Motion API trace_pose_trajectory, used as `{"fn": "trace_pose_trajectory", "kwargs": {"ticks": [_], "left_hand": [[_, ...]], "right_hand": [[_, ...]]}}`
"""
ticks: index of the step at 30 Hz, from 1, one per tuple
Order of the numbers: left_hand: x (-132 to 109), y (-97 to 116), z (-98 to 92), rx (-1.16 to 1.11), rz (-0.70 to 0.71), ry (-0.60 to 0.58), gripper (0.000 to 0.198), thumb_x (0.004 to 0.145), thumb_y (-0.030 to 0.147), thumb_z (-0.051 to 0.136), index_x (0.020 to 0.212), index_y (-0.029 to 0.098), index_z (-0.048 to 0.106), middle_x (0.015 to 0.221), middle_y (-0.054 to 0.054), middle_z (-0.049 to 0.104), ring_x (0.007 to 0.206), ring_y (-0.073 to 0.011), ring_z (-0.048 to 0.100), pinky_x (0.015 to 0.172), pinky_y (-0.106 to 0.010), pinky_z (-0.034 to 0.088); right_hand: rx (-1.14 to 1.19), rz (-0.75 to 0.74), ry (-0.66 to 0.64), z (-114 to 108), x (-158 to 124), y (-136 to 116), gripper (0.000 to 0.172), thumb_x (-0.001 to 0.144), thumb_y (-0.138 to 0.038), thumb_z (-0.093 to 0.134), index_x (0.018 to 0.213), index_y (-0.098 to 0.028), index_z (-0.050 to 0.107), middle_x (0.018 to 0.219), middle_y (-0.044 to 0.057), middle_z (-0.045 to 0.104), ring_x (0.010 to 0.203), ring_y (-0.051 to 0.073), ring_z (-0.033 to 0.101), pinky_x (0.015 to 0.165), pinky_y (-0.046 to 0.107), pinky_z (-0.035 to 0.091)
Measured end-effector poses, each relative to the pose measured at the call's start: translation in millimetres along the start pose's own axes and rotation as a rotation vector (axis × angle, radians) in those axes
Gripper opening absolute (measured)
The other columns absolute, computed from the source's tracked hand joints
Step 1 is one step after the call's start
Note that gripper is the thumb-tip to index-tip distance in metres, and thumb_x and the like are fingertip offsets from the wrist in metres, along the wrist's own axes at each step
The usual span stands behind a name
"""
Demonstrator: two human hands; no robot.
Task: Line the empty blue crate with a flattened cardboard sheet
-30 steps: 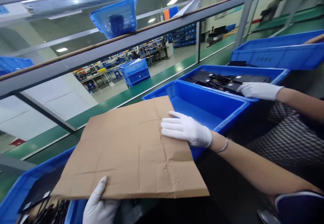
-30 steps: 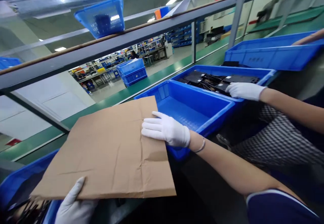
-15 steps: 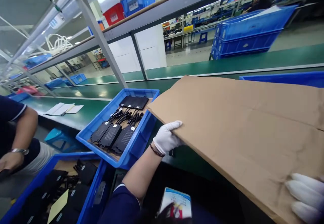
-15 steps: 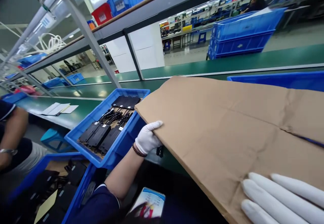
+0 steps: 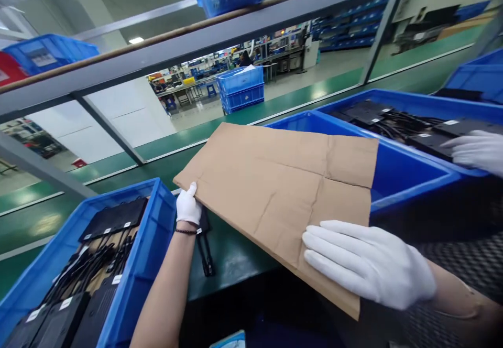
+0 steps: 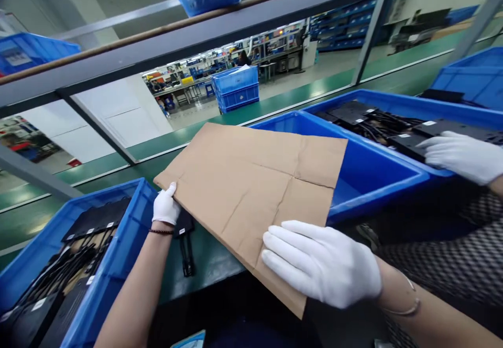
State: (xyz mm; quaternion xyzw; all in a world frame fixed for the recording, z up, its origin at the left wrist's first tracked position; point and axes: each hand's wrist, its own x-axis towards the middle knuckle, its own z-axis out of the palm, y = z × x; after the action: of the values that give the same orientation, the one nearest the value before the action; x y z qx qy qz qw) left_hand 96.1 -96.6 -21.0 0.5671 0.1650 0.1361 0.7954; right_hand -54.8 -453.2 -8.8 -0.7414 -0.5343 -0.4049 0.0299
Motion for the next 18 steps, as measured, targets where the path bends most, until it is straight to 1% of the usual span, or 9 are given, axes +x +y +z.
{"fn": "trace_pose_trajectory", "kwargs": {"ticks": [3, 5, 6, 8, 9, 11, 13, 15, 18], "left_hand": [[30, -9, 62.4, 0.09, -0.024, -0.131, 0.015, 0.096, 0.023, 0.053, 0.104, 0.022, 0.065, 0.119, -0.003, 0.07, 0.117, -0.0193, 0.063, 0.109, -0.036, 0.049], [47, -14, 108.6, 0.105, -0.024, -0.247, 0.031, 0.097, 0.031, 0.053, 0.124, 0.018, 0.058, 0.129, -0.008, 0.065, 0.116, -0.0213, 0.064, 0.106, -0.04, 0.05], [53, -17, 130.4, 0.158, -0.006, -0.304, 0.044, 0.096, 0.032, 0.055, 0.137, 0.017, 0.049, 0.134, -0.01, 0.061, 0.118, -0.0218, 0.062, 0.106, -0.041, 0.05], [62, -27, 167.4, 0.429, 0.126, -0.418, 0.068, 0.092, 0.032, 0.06, 0.151, 0.019, 0.03, 0.146, -0.013, 0.051, 0.131, -0.0233, 0.052, 0.111, -0.04, 0.044], [64, -34, 181.9, 0.623, 0.23, -0.475, 0.074, 0.09, 0.031, 0.063, 0.153, 0.018, 0.027, 0.151, -0.014, 0.044, 0.137, -0.024, 0.044, 0.115, -0.039, 0.038], [65, -48, 202.5, 1.024, 0.45, -0.617, 0.067, 0.091, 0.033, 0.061, 0.15, 0.015, 0.036, 0.155, -0.013, 0.038, 0.145, -0.0241, 0.031, 0.121, -0.035, 0.026], [62, -60, 214.0, 1.351, 0.585, -0.783, 0.051, 0.096, 0.038, 0.05, 0.142, 0.017, 0.05, 0.153, -0.009, 0.042, 0.146, -0.024, 0.028, 0.123, -0.037, 0.019], [59, -67, 219.8, 1.593, 0.623, -0.906, 0.045, 0.098, 0.046, 0.039, 0.134, 0.027, 0.06, 0.148, -0.002, 0.049, 0.146, -0.0291, 0.025, 0.122, -0.048, 0.018], [59, -67, 224.0, 1.803, 0.621, -0.967, 0.048, 0.096, 0.058, 0.033, 0.126, 0.038, 0.065, 0.145, 0.005, 0.051, 0.145, -0.0417, 0.015, 0.113, -0.065, 0.022]], "right_hand": [[-0.088, 0.132, -0.051, -4, -22, -1, 0.041, 0.09, -0.004, 0.044, 0.127, -0.01, 0.059, 0.131, 0.015, 0.061, 0.128, 0.027, 0.053, 0.104, 0.046, 0.051], [-0.141, 0.242, -0.065, -6, -33, 3, 0.047, 0.089, -0.002, 0.044, 0.134, -0.011, 0.054, 0.134, 0.015, 0.059, 0.129, 0.026, 0.052, 0.106, 0.045, 0.05], [-0.167, 0.29, -0.065, -7, -38, 6, 0.051, 0.088, -0.001, 0.045, 0.138, -0.011, 0.051, 0.135, 0.015, 0.058, 0.129, 0.026, 0.053, 0.106, 0.043, 0.05], [-0.226, 0.375, -0.056, -4, -46, 14, 0.059, 0.085, 0.002, 0.048, 0.143, -0.011, 0.047, 0.134, 0.015, 0.059, 0.125, 0.026, 0.056, 0.105, 0.041, 0.05], [-0.253, 0.409, -0.057, -1, -49, 18, 0.062, 0.083, 0.003, 0.049, 0.143, -0.012, 0.047, 0.133, 0.014, 0.06, 0.122, 0.026, 0.058, 0.103, 0.041, 0.05], [-0.278, 0.449, -0.076, 9, -53, 25, 0.061, 0.083, 0.004, 0.049, 0.141, -0.013, 0.05, 0.131, 0.014, 0.061, 0.117, 0.026, 0.061, 0.1, 0.041, 0.052], [-0.265, 0.482, -0.107, 22, -55, 31, 0.053, 0.084, 0.003, 0.047, 0.134, -0.013, 0.056, 0.128, 0.013, 0.063, 0.113, 0.026, 0.063, 0.097, 0.04, 0.052], [-0.219, 0.534, -0.157, 35, -55, 37, 0.046, 0.085, 0.001, 0.045, 0.125, -0.014, 0.062, 0.124, 0.011, 0.066, 0.109, 0.024, 0.065, 0.095, 0.039, 0.054], [-0.038, 0.641, -0.332, 46, -49, 49, 0.043, 0.086, -0.003, 0.043, 0.12, -0.017, 0.066, 0.119, 0.009, 0.068, 0.104, 0.024, 0.067, 0.09, 0.04, 0.056]]}}
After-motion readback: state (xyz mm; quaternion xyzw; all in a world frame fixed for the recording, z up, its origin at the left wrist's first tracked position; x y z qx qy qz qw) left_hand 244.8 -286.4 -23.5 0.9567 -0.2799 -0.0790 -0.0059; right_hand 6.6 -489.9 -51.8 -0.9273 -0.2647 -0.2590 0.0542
